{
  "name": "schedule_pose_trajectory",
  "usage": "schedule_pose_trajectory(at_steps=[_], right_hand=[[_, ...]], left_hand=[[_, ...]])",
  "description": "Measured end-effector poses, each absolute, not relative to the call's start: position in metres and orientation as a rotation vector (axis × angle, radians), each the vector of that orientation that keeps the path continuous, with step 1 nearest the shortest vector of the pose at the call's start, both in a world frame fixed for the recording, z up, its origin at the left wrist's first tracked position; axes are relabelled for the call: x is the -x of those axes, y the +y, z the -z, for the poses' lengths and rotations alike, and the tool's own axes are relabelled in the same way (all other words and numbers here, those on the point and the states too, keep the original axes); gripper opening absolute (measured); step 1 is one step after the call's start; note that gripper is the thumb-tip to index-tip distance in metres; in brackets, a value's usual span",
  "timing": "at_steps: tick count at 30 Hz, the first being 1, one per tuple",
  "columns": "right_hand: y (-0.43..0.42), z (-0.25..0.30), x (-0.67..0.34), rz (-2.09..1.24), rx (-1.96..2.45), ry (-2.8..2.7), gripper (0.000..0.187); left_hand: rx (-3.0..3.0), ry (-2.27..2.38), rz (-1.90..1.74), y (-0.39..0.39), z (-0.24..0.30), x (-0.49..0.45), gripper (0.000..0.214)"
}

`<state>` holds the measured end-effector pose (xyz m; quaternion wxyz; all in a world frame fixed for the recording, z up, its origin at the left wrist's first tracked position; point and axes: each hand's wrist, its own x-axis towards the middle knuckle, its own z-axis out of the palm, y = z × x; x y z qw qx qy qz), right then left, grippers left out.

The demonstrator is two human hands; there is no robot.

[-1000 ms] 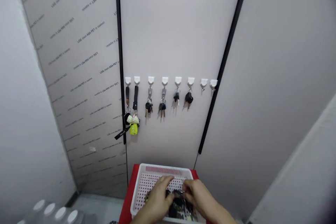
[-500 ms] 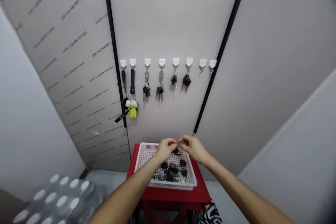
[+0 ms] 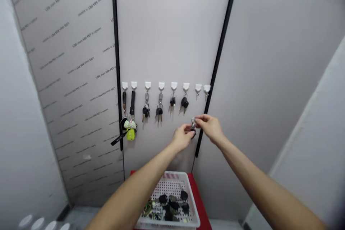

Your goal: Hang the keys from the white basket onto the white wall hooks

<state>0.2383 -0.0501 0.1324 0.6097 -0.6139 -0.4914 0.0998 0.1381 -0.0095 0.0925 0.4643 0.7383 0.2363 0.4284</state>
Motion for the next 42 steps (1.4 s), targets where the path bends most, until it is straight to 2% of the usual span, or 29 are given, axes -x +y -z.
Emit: schedule_pose_trajectory(at_steps=[8,17,20,23,28,31,37,42], right_hand=[[-0.011,-0.205,-0.265,0.044,1.37,-0.976,0.008],[0.003,-0.195,-0.278,0.155,1.49,-0.984,0.018],[-0.009,-0.173,-0.274,0.239,1.533,-0.974,0.024],[-0.03,-0.126,-0.257,0.228,1.643,-1.13,0.024],[-0.075,-0.012,-0.211,-0.265,1.83,-1.781,0.021],[-0.095,0.034,-0.191,-0.348,1.881,-2.088,0.018],[-0.101,0.054,-0.174,-0.062,2.078,-2.311,0.018],[-0.097,0.056,-0.162,-0.154,2.06,-2.266,0.023]], left_hand=[[-2.07,0.714,-1.235,-0.009,-0.153,-0.16,0.027],[-2.065,0.793,-1.161,-0.001,-0.13,-0.145,0.025],[-2.014,0.821,-1.109,0.0,-0.109,-0.133,0.025],[-1.993,0.818,-1.016,0.002,-0.071,-0.116,0.024],[-1.992,0.877,-0.769,-0.004,0.019,-0.078,0.022],[-2.046,0.951,-0.612,-0.015,0.06,-0.057,0.023],[-2.359,0.992,-0.407,-0.031,0.088,-0.038,0.023],[-2.44,1.022,-0.328,-0.033,0.085,-0.037,0.021]])
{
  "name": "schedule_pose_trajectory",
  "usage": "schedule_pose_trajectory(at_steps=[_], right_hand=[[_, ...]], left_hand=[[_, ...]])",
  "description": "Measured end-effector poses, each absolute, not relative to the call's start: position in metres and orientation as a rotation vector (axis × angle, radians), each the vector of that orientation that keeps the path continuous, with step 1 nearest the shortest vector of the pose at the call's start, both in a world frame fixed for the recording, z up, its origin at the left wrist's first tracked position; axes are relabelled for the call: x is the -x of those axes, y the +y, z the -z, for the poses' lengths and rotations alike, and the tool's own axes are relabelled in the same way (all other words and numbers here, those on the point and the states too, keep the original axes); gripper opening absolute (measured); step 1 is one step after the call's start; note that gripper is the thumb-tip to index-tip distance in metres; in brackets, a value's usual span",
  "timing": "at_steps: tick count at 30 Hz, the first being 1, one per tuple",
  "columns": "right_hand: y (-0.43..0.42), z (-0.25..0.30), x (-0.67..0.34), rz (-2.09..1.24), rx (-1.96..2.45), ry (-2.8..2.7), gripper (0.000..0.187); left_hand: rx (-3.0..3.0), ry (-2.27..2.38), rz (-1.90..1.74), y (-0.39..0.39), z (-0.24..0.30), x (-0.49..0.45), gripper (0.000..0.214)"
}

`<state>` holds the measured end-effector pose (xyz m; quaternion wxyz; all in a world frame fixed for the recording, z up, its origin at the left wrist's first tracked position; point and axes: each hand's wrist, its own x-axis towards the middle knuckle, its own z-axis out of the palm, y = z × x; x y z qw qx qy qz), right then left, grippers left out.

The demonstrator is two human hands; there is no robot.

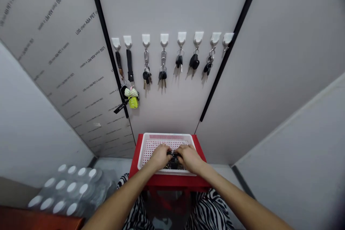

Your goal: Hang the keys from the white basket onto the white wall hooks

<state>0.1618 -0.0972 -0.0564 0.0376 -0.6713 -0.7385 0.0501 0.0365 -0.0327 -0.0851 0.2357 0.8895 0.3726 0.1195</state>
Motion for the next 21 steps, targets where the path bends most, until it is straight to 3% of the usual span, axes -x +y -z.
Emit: schedule_pose_trajectory(at_steps=[4,11,16,21], right_hand=[[-0.093,0.062,-0.156,-0.226,2.027,-2.174,0.026],[-0.083,0.069,-0.162,-0.367,1.955,-1.965,0.013],[-0.083,0.045,-0.174,-0.504,1.82,-1.708,0.014],[-0.084,0.0,-0.194,-0.544,1.79,-1.547,0.015]], left_hand=[[-2.389,0.985,-0.407,-0.032,0.086,-0.037,0.023],[-2.033,1.046,-0.589,-0.024,0.094,-0.036,0.026],[-1.804,1.007,-0.691,-0.016,0.092,-0.036,0.019],[-1.727,0.847,-0.767,-0.013,0.056,-0.053,0.019]])
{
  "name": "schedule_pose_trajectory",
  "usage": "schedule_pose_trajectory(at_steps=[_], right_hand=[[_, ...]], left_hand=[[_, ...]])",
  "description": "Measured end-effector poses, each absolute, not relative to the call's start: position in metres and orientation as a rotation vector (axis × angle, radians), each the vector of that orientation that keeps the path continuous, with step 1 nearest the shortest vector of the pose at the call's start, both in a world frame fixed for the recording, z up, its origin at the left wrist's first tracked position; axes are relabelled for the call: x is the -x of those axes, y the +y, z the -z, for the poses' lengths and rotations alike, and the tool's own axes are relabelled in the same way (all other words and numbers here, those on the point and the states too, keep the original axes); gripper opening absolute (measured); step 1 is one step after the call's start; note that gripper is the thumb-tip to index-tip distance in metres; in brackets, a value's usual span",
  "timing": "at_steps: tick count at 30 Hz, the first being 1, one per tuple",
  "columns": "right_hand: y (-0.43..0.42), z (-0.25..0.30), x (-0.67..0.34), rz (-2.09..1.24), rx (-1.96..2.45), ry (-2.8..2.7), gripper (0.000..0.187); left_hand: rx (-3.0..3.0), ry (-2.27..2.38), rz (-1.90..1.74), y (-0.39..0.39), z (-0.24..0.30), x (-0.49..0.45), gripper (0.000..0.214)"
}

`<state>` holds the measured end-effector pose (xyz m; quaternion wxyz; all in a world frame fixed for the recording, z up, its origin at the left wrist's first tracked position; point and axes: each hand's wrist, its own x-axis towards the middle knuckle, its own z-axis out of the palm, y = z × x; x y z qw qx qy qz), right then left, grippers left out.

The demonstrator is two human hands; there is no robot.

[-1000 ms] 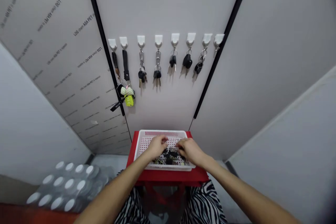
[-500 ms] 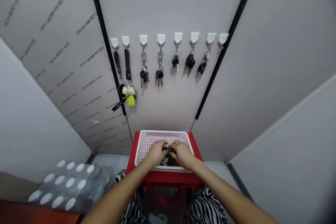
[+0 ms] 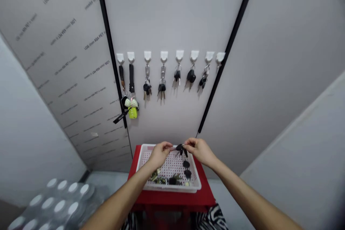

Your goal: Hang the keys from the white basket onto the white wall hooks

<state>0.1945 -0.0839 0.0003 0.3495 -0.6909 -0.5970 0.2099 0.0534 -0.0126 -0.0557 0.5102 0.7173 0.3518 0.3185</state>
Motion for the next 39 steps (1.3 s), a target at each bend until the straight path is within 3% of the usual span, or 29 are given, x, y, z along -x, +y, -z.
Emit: schedule_pose_trajectory(at_steps=[7,14,22,39], right_hand=[[-0.077,-0.114,-0.253,-0.205,1.769,-1.34,0.014],[-0.049,-0.199,-0.294,0.139,1.756,-1.105,0.01],[-0.026,-0.223,-0.306,0.427,1.931,-1.15,0.016],[-0.025,-0.237,-0.296,0.384,2.027,-1.209,0.013]], left_hand=[[-1.819,0.693,-0.817,-0.015,-0.009,-0.084,0.02],[-1.815,0.69,-0.804,-0.021,-0.014,-0.091,0.022],[-1.781,0.751,-0.821,-0.012,-0.001,-0.072,0.02],[-1.774,0.815,-0.762,-0.016,0.016,-0.063,0.019]])
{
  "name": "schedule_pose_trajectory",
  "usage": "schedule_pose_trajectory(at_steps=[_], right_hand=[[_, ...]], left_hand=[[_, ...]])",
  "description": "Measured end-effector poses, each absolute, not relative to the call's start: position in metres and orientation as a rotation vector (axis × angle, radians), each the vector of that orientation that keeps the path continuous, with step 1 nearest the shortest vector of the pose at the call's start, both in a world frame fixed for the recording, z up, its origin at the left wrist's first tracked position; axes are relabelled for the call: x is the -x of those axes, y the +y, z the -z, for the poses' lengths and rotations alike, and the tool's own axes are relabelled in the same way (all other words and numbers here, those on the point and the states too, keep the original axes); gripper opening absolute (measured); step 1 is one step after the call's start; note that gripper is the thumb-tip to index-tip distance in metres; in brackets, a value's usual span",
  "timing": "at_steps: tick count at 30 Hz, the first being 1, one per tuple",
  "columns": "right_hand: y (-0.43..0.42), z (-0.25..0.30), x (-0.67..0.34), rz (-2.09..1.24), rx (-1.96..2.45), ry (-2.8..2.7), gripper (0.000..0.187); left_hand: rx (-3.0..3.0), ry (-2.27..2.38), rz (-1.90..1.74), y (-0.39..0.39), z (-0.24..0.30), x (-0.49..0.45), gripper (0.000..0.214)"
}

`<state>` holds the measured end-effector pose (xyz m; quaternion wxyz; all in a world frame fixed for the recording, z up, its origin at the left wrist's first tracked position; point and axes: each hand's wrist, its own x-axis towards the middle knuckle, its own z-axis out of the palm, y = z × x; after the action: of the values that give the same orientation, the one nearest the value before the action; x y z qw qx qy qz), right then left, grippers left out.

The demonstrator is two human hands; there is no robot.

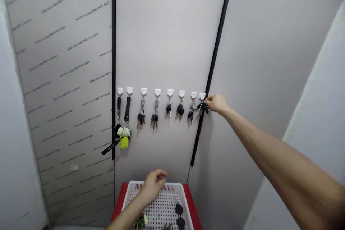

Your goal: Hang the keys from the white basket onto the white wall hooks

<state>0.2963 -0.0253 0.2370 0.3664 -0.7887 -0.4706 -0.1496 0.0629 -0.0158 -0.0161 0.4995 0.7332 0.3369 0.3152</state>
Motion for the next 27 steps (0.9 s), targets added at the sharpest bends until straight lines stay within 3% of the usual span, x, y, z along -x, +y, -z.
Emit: schedule_pose_trajectory(at_steps=[11,14,18,23,26,27], right_hand=[[-0.033,-0.214,-0.3,0.354,1.98,-1.166,0.019],[-0.045,-0.188,-0.306,0.315,1.907,-1.123,0.021],[-0.063,-0.12,-0.29,0.024,1.857,-1.214,0.025],[-0.077,-0.02,-0.231,-0.347,1.808,-1.515,0.019],[-0.076,-0.003,-0.198,-0.59,1.704,-1.736,0.012],[-0.074,-0.01,-0.189,-0.622,1.65,-1.762,0.019]], left_hand=[[-1.723,0.797,-0.749,-0.018,0.025,-0.057,0.015],[-1.678,0.834,-0.772,-0.017,0.036,-0.05,0.013],[-1.605,0.9,-0.782,-0.017,0.055,-0.043,0.013],[-1.574,0.966,-0.774,-0.012,0.059,-0.048,0.027],[-1.525,0.882,-0.8,-0.007,0.032,-0.053,0.047],[-1.505,0.834,-0.829,-0.006,0.016,-0.053,0.055]])
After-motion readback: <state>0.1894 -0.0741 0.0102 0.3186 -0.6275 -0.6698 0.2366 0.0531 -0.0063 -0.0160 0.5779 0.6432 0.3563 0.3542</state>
